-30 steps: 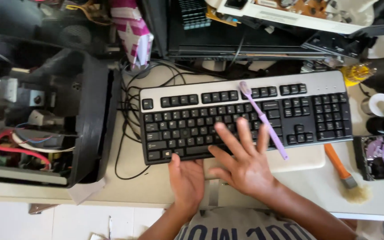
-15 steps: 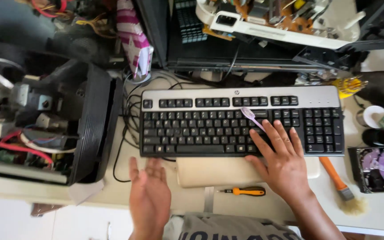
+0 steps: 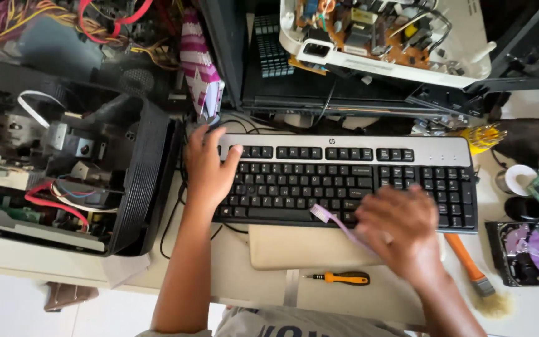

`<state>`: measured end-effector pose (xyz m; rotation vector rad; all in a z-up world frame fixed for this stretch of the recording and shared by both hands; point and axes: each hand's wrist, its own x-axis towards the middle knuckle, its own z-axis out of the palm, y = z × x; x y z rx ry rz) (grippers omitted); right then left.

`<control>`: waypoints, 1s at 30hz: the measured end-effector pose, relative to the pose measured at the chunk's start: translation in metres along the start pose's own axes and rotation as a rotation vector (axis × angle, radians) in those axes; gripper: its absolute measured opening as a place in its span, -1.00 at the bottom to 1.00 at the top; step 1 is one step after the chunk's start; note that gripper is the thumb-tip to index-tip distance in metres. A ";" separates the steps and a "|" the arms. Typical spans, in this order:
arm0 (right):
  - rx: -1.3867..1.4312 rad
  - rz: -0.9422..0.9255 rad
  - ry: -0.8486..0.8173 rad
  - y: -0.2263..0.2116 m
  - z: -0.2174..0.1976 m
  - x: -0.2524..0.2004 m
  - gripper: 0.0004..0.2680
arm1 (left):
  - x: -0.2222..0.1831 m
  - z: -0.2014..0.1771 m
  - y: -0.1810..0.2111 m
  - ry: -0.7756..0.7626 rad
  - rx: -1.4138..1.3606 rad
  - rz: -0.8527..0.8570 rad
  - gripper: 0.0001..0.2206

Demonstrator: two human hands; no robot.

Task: Cleaning a computer keyboard using a toothbrush and a screwdriver on a repair bench

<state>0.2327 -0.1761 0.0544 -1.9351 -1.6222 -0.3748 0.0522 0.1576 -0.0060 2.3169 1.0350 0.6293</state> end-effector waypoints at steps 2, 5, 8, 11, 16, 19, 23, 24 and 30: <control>-0.206 0.100 -0.018 0.013 -0.001 0.005 -0.71 | 0.002 0.002 -0.007 0.026 -0.016 0.034 -0.60; -0.430 0.258 -0.037 0.030 0.005 0.010 -0.45 | -0.003 0.005 -0.010 0.058 -0.020 0.055 -0.60; -0.444 0.307 -0.029 0.040 0.014 0.017 -0.38 | -0.004 0.005 -0.007 0.056 0.009 0.026 -0.57; -0.425 0.348 -0.114 0.055 0.027 0.014 -0.45 | -0.006 0.002 -0.003 0.038 0.037 -0.002 -0.57; -0.278 0.283 0.048 0.048 0.021 0.023 -0.43 | -0.006 0.001 -0.001 0.054 0.038 0.035 -0.55; -0.411 0.356 -0.159 0.054 0.025 0.017 -0.51 | -0.009 -0.004 0.006 -0.024 0.028 -0.049 -0.57; -0.391 0.286 -0.038 0.040 0.023 0.024 -0.47 | -0.010 -0.002 0.005 0.010 0.047 -0.023 -0.57; -0.469 0.335 -0.146 0.039 0.028 0.021 -0.49 | -0.010 -0.002 0.006 0.007 0.055 -0.027 -0.56; -0.373 0.331 -0.108 0.054 0.040 0.009 -0.46 | -0.027 -0.011 0.051 0.222 0.370 0.232 -0.58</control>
